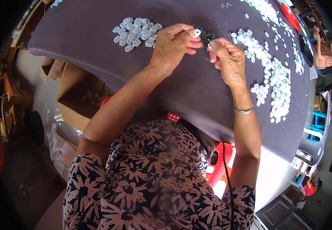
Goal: The person assembles small white plastic components by inserting tiny grey pins into them by hand, using a small pin tool to aid the insertion.
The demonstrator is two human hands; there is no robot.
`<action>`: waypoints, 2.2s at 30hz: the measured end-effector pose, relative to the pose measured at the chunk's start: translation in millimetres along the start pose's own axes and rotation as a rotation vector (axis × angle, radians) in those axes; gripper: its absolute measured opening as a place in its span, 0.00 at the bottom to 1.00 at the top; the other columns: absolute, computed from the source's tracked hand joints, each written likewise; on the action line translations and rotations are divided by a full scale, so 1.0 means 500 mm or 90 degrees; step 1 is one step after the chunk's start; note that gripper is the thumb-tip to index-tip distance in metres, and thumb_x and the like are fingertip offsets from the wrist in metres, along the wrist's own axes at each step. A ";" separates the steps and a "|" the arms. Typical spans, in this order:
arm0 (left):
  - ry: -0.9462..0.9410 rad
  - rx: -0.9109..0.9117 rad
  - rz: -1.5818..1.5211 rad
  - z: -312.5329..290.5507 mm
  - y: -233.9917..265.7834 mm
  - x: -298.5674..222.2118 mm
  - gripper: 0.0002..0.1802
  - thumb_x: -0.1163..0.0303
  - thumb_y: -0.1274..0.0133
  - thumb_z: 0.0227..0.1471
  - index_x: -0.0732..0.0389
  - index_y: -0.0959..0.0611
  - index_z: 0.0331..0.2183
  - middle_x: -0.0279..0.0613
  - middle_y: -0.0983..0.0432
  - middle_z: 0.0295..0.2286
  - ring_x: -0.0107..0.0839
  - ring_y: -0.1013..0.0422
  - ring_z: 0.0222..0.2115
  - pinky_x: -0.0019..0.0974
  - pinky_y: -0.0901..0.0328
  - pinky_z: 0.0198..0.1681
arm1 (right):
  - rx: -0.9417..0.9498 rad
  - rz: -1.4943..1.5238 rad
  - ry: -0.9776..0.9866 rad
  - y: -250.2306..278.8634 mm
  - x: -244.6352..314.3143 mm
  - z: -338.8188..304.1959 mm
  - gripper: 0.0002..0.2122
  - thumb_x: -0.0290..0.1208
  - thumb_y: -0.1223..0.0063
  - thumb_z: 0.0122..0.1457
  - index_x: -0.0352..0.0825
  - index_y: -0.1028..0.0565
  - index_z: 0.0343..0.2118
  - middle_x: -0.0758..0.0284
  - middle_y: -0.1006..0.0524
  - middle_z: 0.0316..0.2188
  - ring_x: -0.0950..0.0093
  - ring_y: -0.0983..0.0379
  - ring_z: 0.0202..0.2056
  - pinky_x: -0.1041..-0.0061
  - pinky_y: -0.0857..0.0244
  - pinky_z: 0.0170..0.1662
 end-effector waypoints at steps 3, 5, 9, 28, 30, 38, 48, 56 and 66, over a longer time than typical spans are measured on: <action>0.018 0.020 -0.009 -0.012 0.001 0.000 0.11 0.70 0.52 0.55 0.68 0.22 0.35 0.47 0.23 0.27 0.34 0.23 0.28 0.29 0.29 0.28 | 0.016 0.079 -0.058 -0.003 -0.006 -0.002 0.06 0.26 0.51 0.57 0.30 0.25 0.26 0.72 0.32 0.15 0.90 0.48 0.13 0.89 0.61 0.14; 0.025 0.038 -0.012 -0.013 0.005 0.002 0.11 0.69 0.51 0.54 0.68 0.21 0.35 0.46 0.23 0.27 0.34 0.23 0.28 0.28 0.29 0.27 | 0.020 0.117 -0.079 -0.004 -0.010 -0.002 0.06 0.26 0.51 0.56 0.30 0.25 0.27 0.71 0.32 0.15 0.90 0.48 0.13 0.89 0.62 0.14; 0.027 0.054 -0.010 -0.011 0.011 0.007 0.10 0.69 0.49 0.53 0.67 0.21 0.34 0.45 0.23 0.27 0.30 0.24 0.25 0.27 0.29 0.26 | 0.028 0.136 -0.092 -0.001 -0.014 0.000 0.05 0.25 0.52 0.56 0.30 0.25 0.27 0.72 0.32 0.15 0.90 0.48 0.13 0.89 0.62 0.14; 0.013 0.128 0.006 -0.018 0.012 0.016 0.07 0.76 0.47 0.49 0.65 0.19 0.33 0.39 0.24 0.26 0.26 0.25 0.24 0.24 0.30 0.25 | 0.022 0.134 -0.086 0.004 -0.020 0.002 0.05 0.24 0.53 0.55 0.29 0.26 0.27 0.73 0.33 0.15 0.90 0.49 0.14 0.89 0.62 0.14; 0.020 0.129 -0.002 -0.016 0.013 0.016 0.08 0.76 0.49 0.51 0.67 0.20 0.35 0.41 0.24 0.28 0.28 0.25 0.26 0.25 0.30 0.25 | 0.025 0.136 -0.085 0.005 -0.024 0.002 0.05 0.24 0.53 0.55 0.29 0.26 0.27 0.73 0.33 0.15 0.91 0.49 0.14 0.89 0.62 0.14; -0.023 0.161 0.036 -0.023 0.003 0.008 0.10 0.75 0.50 0.52 0.68 0.22 0.38 0.42 0.24 0.30 0.26 0.25 0.28 0.26 0.29 0.26 | 0.019 0.140 -0.085 0.007 -0.020 0.000 0.05 0.25 0.52 0.55 0.30 0.26 0.27 0.73 0.34 0.15 0.91 0.50 0.14 0.89 0.63 0.14; -0.040 0.195 0.138 -0.022 0.006 0.010 0.11 0.74 0.50 0.52 0.67 0.22 0.38 0.37 0.25 0.25 0.22 0.27 0.23 0.24 0.31 0.23 | 0.022 0.134 -0.073 0.008 -0.020 0.001 0.05 0.25 0.52 0.55 0.30 0.26 0.27 0.73 0.34 0.15 0.91 0.50 0.13 0.89 0.63 0.15; -0.017 0.236 0.401 -0.018 0.021 0.015 0.13 0.72 0.49 0.50 0.63 0.21 0.40 0.37 0.25 0.23 0.23 0.29 0.22 0.27 0.33 0.25 | 0.023 0.098 -0.048 0.009 -0.021 0.003 0.05 0.23 0.53 0.55 0.29 0.26 0.27 0.72 0.33 0.15 0.90 0.49 0.14 0.89 0.61 0.14; -0.106 0.104 0.209 -0.038 -0.003 0.010 0.10 0.73 0.50 0.52 0.65 0.22 0.37 0.39 0.23 0.25 0.23 0.26 0.27 0.27 0.31 0.29 | -0.125 -0.346 0.316 -0.011 0.009 -0.012 0.03 0.21 0.51 0.51 0.31 0.25 0.27 0.72 0.27 0.16 0.85 0.34 0.16 0.82 0.40 0.19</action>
Point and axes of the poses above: each hand's wrist, its own z-axis towards the middle knuckle, its own y-axis out of the back of the hand, x = y × z, the point moved 3 cm from there along z, towards the middle knuckle
